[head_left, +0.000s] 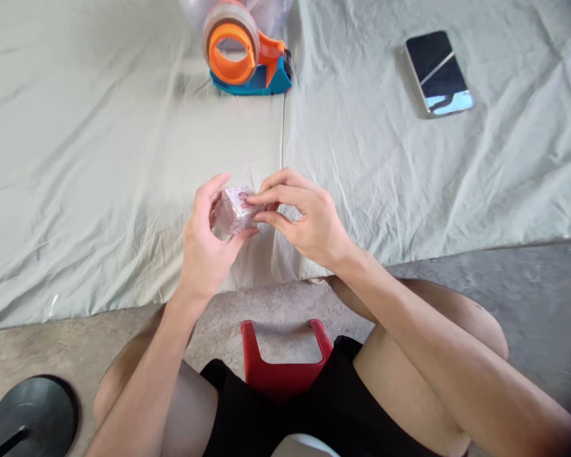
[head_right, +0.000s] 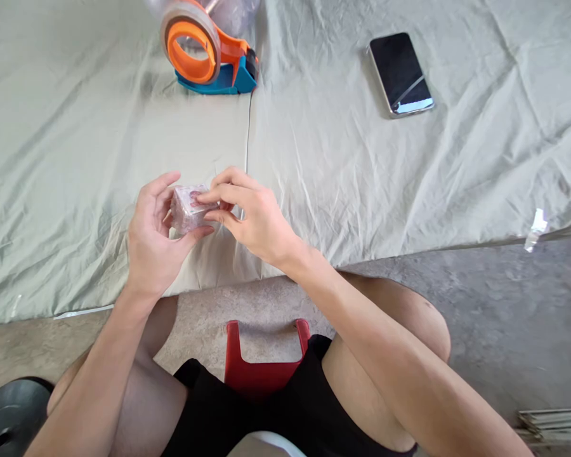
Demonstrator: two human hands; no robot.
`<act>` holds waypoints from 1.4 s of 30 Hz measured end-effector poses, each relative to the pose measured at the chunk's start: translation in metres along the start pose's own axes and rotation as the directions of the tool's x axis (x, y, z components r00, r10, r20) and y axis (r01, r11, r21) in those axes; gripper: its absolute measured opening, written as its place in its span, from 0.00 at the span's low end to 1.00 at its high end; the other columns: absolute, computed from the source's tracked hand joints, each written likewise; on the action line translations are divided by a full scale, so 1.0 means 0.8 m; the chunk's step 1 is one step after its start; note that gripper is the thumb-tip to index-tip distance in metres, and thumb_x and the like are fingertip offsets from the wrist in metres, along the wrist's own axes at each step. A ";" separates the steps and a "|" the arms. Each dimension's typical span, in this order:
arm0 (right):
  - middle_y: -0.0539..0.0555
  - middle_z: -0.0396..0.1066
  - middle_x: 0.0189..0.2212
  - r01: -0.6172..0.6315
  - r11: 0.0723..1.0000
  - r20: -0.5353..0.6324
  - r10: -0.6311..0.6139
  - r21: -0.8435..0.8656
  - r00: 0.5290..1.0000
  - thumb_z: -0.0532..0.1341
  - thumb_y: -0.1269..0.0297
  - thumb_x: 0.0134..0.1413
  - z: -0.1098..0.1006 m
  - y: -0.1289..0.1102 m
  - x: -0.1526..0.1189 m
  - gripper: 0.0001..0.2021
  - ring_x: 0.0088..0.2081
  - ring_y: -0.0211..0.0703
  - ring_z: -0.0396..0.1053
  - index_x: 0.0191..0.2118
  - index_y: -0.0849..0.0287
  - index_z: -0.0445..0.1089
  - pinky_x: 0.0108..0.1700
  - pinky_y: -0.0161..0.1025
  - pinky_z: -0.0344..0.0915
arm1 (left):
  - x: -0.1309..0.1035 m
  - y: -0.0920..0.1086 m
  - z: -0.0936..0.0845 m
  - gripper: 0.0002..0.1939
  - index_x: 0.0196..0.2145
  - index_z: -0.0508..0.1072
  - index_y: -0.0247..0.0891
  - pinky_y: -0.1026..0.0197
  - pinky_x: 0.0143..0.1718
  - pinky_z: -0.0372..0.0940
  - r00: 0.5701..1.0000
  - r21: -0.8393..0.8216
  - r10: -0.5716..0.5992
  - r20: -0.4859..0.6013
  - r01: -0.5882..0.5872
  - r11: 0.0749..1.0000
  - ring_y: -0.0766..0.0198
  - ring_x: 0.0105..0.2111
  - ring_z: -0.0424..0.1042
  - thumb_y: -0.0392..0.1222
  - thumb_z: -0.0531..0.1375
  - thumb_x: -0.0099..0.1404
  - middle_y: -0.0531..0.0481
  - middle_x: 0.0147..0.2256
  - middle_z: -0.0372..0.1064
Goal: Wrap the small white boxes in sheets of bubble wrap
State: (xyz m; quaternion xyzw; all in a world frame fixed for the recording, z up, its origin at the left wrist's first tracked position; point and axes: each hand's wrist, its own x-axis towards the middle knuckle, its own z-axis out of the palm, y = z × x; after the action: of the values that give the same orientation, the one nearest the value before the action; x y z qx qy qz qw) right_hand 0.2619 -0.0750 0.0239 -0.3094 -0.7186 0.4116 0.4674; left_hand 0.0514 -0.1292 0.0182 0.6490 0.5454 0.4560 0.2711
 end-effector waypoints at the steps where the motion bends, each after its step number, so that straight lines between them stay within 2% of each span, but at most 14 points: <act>1: 0.53 0.80 0.48 0.011 1.000 -0.011 -0.011 -0.024 1.000 0.71 0.65 0.73 0.001 0.000 -0.001 0.02 0.41 0.42 0.76 0.46 0.53 0.84 0.49 0.47 0.80 | 0.000 0.000 0.001 0.41 0.73 0.68 0.55 0.41 0.66 0.79 1.000 -0.012 -0.001 -0.002 0.001 1.000 0.49 0.61 0.82 0.54 0.80 0.70 0.47 0.61 0.79; 5: 0.52 0.80 0.42 -0.012 0.999 -0.023 0.011 -0.048 1.000 0.73 0.71 0.68 0.000 -0.005 -0.001 0.05 0.41 0.43 0.76 0.38 0.54 0.82 0.47 0.46 0.79 | -0.002 0.003 0.003 0.40 0.72 0.70 0.56 0.40 0.67 0.78 1.000 -0.025 0.002 -0.015 -0.002 1.000 0.48 0.60 0.82 0.55 0.81 0.68 0.48 0.59 0.79; 8: 0.51 0.79 0.40 -0.034 0.999 -0.022 0.034 0.012 0.999 0.74 0.70 0.68 -0.002 -0.009 0.002 0.08 0.39 0.42 0.75 0.35 0.55 0.80 0.46 0.45 0.77 | -0.002 0.005 0.003 0.40 0.72 0.71 0.56 0.40 0.66 0.79 1.000 -0.018 0.010 -0.025 -0.011 1.000 0.48 0.61 0.82 0.57 0.81 0.68 0.48 0.59 0.79; 14: 0.52 0.77 0.37 -0.134 0.982 0.001 0.134 0.130 0.991 0.78 0.48 0.69 -0.004 -0.016 0.007 0.19 0.39 0.44 0.73 0.32 0.54 0.78 0.45 0.47 0.75 | -0.001 0.010 0.000 0.42 0.72 0.71 0.54 0.42 0.64 0.80 1.000 -0.028 -0.017 0.001 0.017 0.999 0.47 0.60 0.82 0.61 0.81 0.67 0.45 0.61 0.78; 17: 0.52 0.77 0.37 -0.100 0.988 -0.035 0.105 0.120 0.994 0.77 0.46 0.70 -0.002 -0.018 0.007 0.20 0.39 0.45 0.74 0.32 0.53 0.78 0.45 0.47 0.74 | -0.001 0.015 -0.001 0.41 0.70 0.73 0.52 0.44 0.63 0.79 0.998 -0.032 -0.054 0.013 0.054 0.998 0.49 0.57 0.83 0.61 0.81 0.67 0.47 0.58 0.80; 22: 0.51 0.79 0.36 -0.038 0.999 -0.132 0.043 0.037 0.990 0.76 0.48 0.71 0.001 -0.019 0.006 0.17 0.39 0.45 0.75 0.35 0.52 0.79 0.44 0.47 0.73 | -0.001 0.022 -0.003 0.35 0.66 0.78 0.48 0.48 0.58 0.80 0.987 -0.051 -0.161 0.030 0.162 0.985 0.52 0.52 0.84 0.61 0.80 0.68 0.47 0.56 0.82; 25: 0.50 0.80 0.36 -0.025 1.000 -0.151 0.026 0.006 0.988 0.75 0.51 0.74 0.001 -0.020 0.005 0.14 0.39 0.44 0.76 0.36 0.52 0.80 0.44 0.46 0.75 | 0.000 0.026 -0.005 0.33 0.63 0.79 0.46 0.51 0.54 0.82 0.973 -0.124 -0.226 0.055 0.231 0.965 0.55 0.49 0.85 0.63 0.79 0.68 0.46 0.54 0.83; 29: 0.53 0.83 0.42 -0.010 0.998 -0.119 0.003 -0.055 0.993 0.70 0.57 0.78 0.002 -0.019 0.002 0.08 0.43 0.46 0.79 0.43 0.51 0.84 0.48 0.47 0.79 | 0.004 0.029 -0.008 0.36 0.61 0.81 0.43 0.53 0.51 0.82 0.958 -0.237 -0.280 0.061 0.286 0.928 0.54 0.49 0.86 0.61 0.83 0.62 0.46 0.51 0.84; 34: 0.53 0.82 0.51 0.064 0.989 -0.033 -0.069 -0.133 0.997 0.72 0.60 0.76 0.002 -0.010 -0.002 0.06 0.45 0.45 0.79 0.53 0.50 0.84 0.53 0.49 0.81 | 0.006 0.032 -0.013 0.38 0.60 0.81 0.43 0.50 0.56 0.83 0.936 -0.330 -0.334 0.107 0.350 0.877 0.51 0.53 0.86 0.58 0.85 0.59 0.45 0.52 0.85; 36: 0.53 0.81 0.52 0.093 0.986 -0.021 -0.097 -0.139 0.995 0.71 0.64 0.76 0.003 -0.008 -0.003 0.06 0.46 0.44 0.79 0.53 0.50 0.83 0.54 0.48 0.81 | 0.005 0.033 -0.015 0.38 0.62 0.80 0.43 0.49 0.57 0.83 0.925 -0.332 -0.356 0.135 0.381 0.863 0.51 0.53 0.86 0.56 0.85 0.60 0.45 0.53 0.85; 39: 0.53 0.81 0.49 0.097 0.984 -0.046 -0.105 -0.148 0.993 0.69 0.68 0.76 0.005 -0.009 -0.004 0.03 0.47 0.45 0.79 0.47 0.52 0.80 0.53 0.48 0.81 | 0.003 0.034 -0.016 0.36 0.64 0.78 0.43 0.48 0.57 0.84 0.912 -0.352 -0.368 0.182 0.410 0.841 0.50 0.55 0.86 0.54 0.82 0.65 0.44 0.55 0.85; 42: 0.53 0.81 0.45 0.107 0.980 -0.081 -0.121 -0.167 0.989 0.67 0.69 0.76 0.009 -0.012 -0.005 0.05 0.45 0.45 0.79 0.43 0.53 0.77 0.51 0.47 0.81 | -0.001 0.033 -0.016 0.34 0.68 0.75 0.43 0.47 0.59 0.83 0.898 -0.397 -0.358 0.255 0.435 0.809 0.49 0.58 0.85 0.55 0.78 0.71 0.42 0.58 0.83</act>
State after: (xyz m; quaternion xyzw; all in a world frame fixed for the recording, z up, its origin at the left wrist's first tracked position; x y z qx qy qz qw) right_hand 0.2566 -0.0850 0.0292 -0.3231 -0.7441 0.3098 0.4959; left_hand 0.0521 -0.1390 0.0459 0.4773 0.5255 0.4448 0.5461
